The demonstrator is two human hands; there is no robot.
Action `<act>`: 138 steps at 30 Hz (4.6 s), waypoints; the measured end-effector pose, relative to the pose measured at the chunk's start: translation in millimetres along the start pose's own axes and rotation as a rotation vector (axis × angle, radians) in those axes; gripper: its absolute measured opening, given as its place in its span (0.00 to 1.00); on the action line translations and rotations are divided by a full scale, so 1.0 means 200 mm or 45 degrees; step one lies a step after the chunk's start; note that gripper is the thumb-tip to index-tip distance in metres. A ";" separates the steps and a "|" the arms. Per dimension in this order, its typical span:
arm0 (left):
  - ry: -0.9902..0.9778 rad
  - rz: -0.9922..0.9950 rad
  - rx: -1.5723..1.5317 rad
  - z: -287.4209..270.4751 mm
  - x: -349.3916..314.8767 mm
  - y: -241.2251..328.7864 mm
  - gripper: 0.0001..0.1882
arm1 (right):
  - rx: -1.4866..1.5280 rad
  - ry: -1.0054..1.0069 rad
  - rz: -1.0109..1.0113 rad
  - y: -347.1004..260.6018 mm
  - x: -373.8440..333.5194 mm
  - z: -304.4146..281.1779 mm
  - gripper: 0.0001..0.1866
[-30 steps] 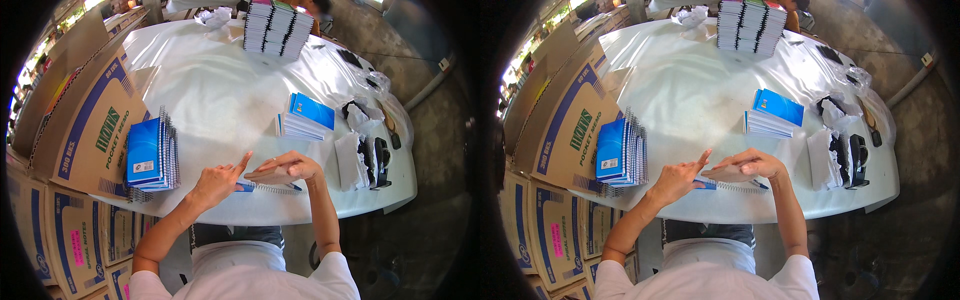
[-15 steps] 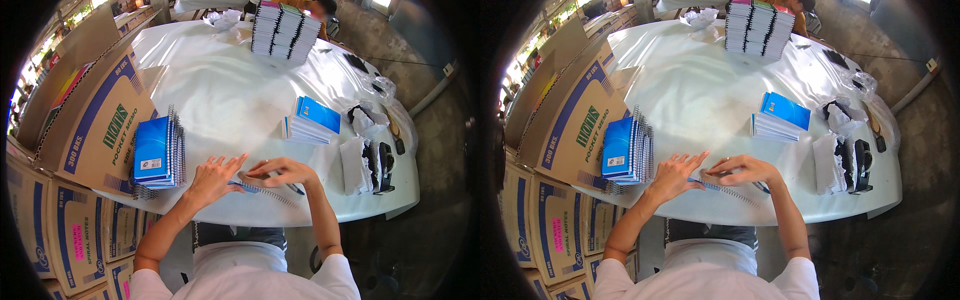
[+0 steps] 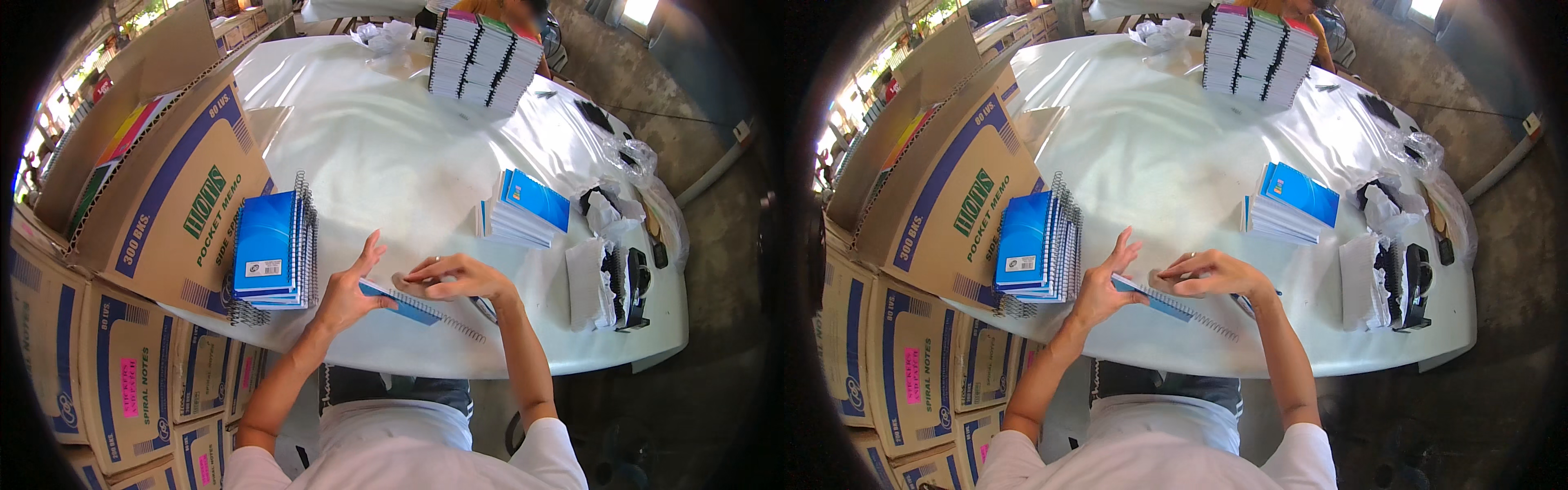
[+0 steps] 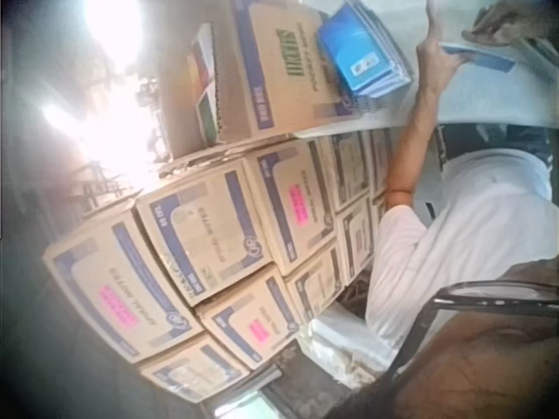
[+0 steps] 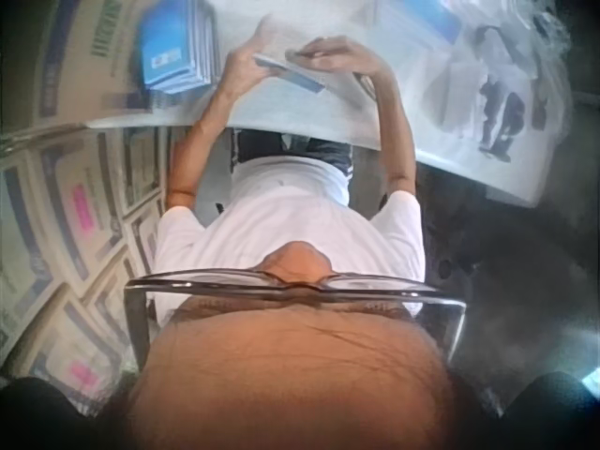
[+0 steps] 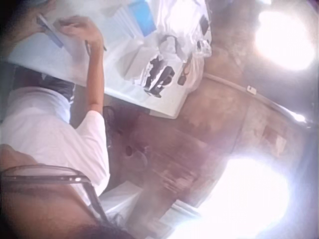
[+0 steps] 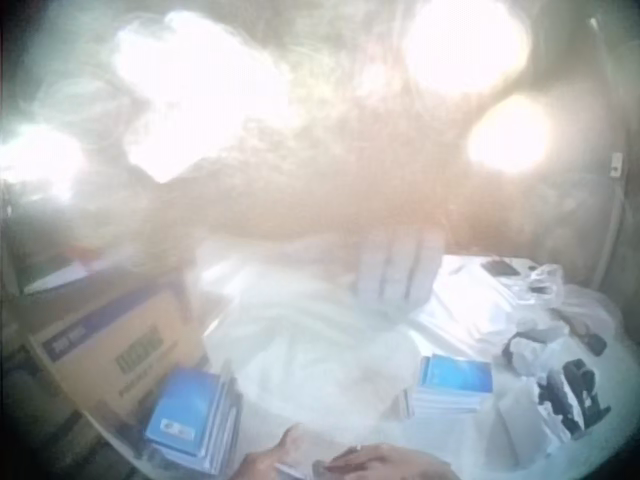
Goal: The person uses pliers to snip the end of the spiral wire binding on a blue notebook, removes the small cut wire fragment, and places the notebook onto a stack. They repeat this process for several notebooks.
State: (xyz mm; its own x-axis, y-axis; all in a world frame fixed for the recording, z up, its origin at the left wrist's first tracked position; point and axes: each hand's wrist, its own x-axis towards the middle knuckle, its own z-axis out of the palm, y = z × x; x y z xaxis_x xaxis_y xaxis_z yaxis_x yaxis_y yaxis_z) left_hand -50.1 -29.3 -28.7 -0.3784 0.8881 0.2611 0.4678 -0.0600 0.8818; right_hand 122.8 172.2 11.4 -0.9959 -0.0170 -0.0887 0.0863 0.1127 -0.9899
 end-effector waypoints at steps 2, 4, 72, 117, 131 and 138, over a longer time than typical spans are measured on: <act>0.056 0.011 -0.091 0.03 -0.01 -0.06 0.64 | 0.004 -0.031 -0.002 -0.04 0.03 0.01 0.32; 0.072 0.090 -0.104 0.03 -0.01 -0.10 0.63 | -0.199 -0.004 0.105 -0.10 0.04 0.03 0.32; -0.130 0.665 -0.401 -0.76 -0.03 0.39 0.30 | -0.200 0.885 -0.457 -0.19 0.06 0.44 0.34; -0.427 -0.104 -0.859 0.02 -0.04 -0.01 0.38 | -0.219 1.272 -0.312 0.09 -0.23 0.48 0.30; -0.298 0.401 1.053 0.23 -0.02 0.26 0.33 | -0.532 1.192 -0.264 0.19 -0.29 0.30 0.20; -0.365 0.431 0.949 0.24 0.01 0.24 0.27 | -1.667 2.027 1.018 0.06 -1.15 -0.58 0.11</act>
State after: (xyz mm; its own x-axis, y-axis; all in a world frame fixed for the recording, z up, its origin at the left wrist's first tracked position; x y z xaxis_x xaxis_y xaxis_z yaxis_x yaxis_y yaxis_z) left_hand 9.6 -8.4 -4.8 0.0450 0.9630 0.2657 0.9583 -0.1167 0.2607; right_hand 349.5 293.6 32.0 -0.0212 0.8701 0.4924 0.9856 0.1008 -0.1358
